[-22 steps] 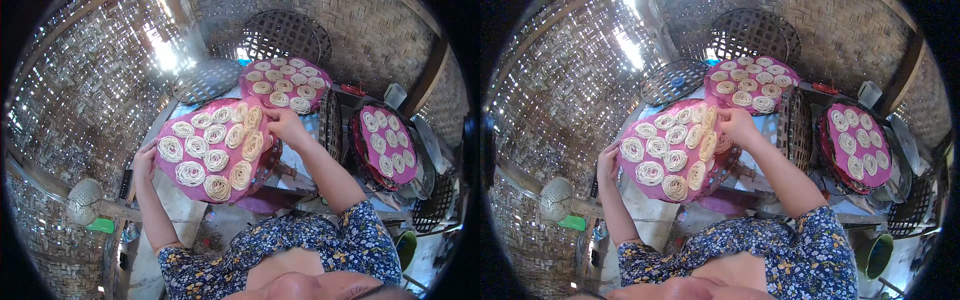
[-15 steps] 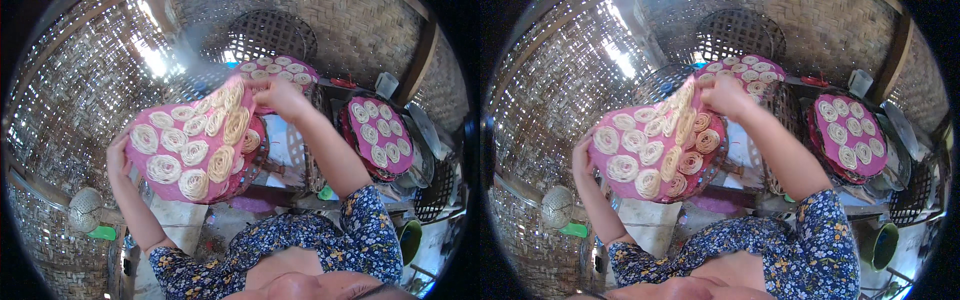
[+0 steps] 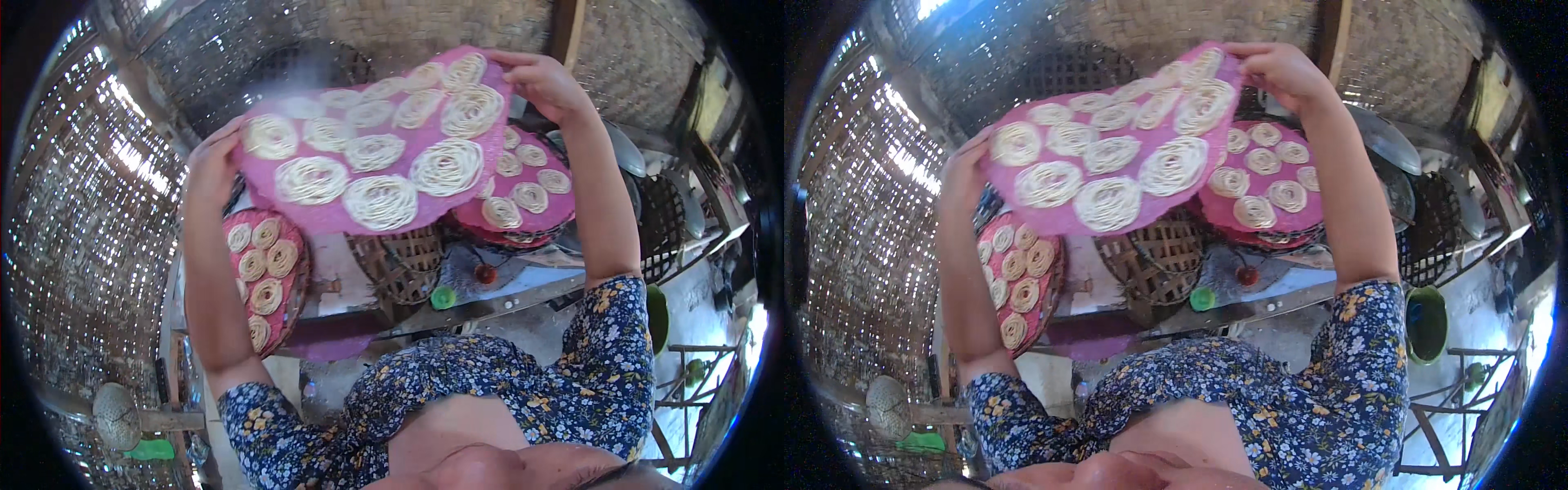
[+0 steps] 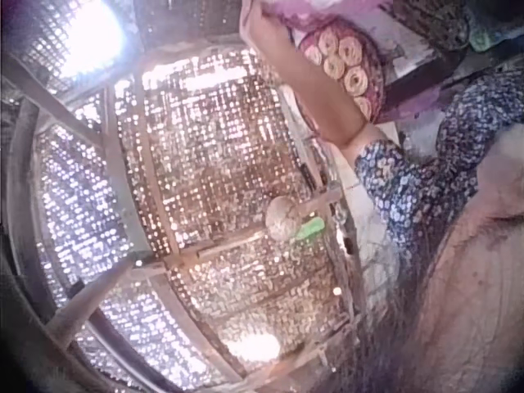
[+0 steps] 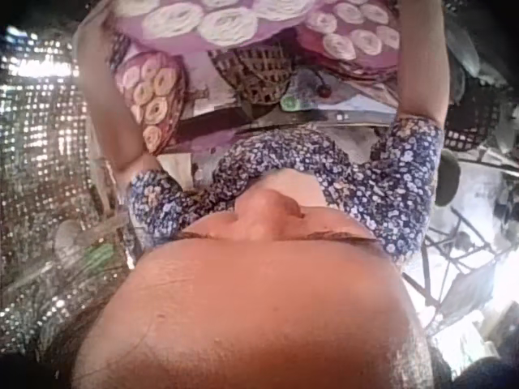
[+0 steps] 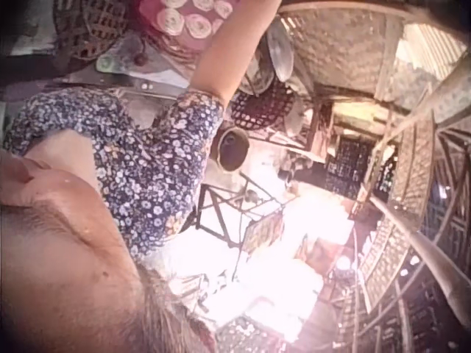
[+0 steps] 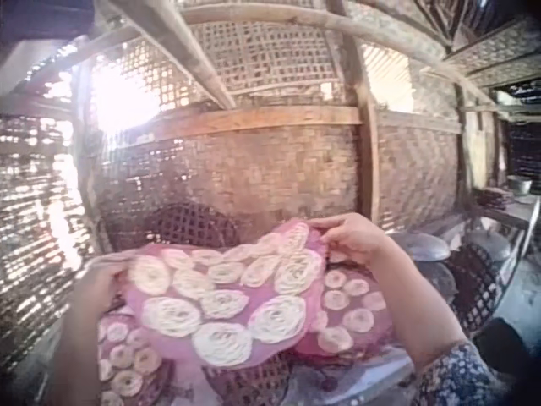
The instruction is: The person moves trays of coiled dough snacks, places a tray into a large steaming pot, and then uses a wooden tool to scoop dough from a bowl onto a circular surface.
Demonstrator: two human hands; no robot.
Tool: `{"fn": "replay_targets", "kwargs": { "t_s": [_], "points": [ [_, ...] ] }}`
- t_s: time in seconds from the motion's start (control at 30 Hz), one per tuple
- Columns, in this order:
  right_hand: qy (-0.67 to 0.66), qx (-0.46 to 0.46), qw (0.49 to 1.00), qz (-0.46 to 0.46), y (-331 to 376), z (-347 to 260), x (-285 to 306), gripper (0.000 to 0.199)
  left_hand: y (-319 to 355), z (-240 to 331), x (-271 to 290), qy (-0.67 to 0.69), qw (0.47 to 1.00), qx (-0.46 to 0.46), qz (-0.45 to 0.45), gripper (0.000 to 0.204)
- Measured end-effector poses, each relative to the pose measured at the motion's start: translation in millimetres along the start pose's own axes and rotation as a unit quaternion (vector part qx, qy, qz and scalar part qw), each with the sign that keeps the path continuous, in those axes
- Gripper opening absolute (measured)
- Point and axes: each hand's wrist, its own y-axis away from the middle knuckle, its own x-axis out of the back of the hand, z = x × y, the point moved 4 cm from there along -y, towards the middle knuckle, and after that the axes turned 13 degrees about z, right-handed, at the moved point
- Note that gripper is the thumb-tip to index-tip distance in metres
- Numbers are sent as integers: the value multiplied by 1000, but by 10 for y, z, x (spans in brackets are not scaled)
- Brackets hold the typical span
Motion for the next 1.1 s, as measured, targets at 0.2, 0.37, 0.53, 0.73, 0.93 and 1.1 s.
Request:
{"fn": "replay_targets", "kwargs": {
  "t_s": [0.2,0.37,0.53,0.73,0.93,1.1],
  "points": [
    [50,-60,994,80,145,282,1296,42,-170,-665,-1632,94,987,100,-83,29],
    [31,-67,987,142,413,602,1753,46,-157,-1363,-2260,68,982,165,-71,29],
    [43,-96,979,175,539,915,2164,48,104,-1517,-2592,47,980,188,-42,29],
    [15,-111,974,195,593,1299,2383,49,167,-1931,-2574,-9,983,177,-53,27],
    [3,-135,970,205,776,1573,2462,47,290,-2118,-2474,-32,978,203,-20,29],
    [-17,-177,967,182,883,1829,2613,46,277,-2329,-2367,-49,971,232,-24,26]
  ]
}}
